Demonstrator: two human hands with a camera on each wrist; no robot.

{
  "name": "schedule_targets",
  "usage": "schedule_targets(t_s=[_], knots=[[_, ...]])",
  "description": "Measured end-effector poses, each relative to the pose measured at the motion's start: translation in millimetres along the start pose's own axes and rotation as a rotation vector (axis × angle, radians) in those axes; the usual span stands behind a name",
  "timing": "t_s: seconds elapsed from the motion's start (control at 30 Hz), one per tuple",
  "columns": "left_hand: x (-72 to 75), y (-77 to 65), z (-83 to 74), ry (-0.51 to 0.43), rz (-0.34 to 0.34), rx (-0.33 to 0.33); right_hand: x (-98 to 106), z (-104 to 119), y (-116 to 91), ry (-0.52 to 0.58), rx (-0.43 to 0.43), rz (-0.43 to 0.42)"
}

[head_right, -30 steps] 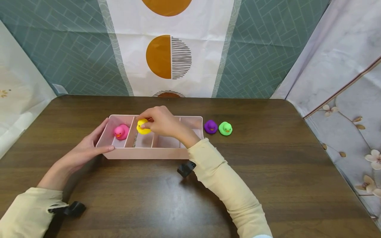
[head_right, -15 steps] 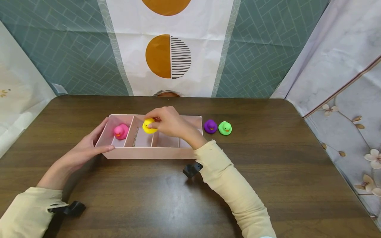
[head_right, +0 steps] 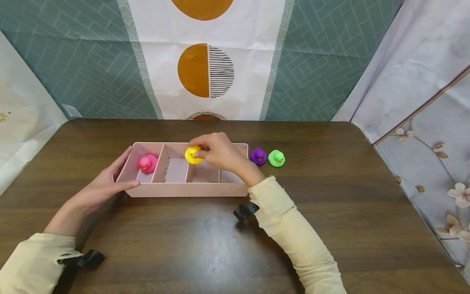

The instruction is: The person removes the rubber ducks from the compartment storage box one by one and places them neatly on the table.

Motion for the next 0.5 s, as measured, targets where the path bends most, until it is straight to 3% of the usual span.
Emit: schedule_targets(t_s=[0.5], knots=[[-0.1, -0.8, 0.3, 0.000, 0.003, 0.003, 18, -16, -20, 0.014, -0.059, -0.049]])
Point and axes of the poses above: each hand's wrist, its own y-axis towards the middle knuckle, its own x-axis out of the back of the hand, z = x × y, the point moved 10 cm from there along y, towards the middle knuckle, and after that the axes turned 11 degrees about x, right-handed, at the moved point
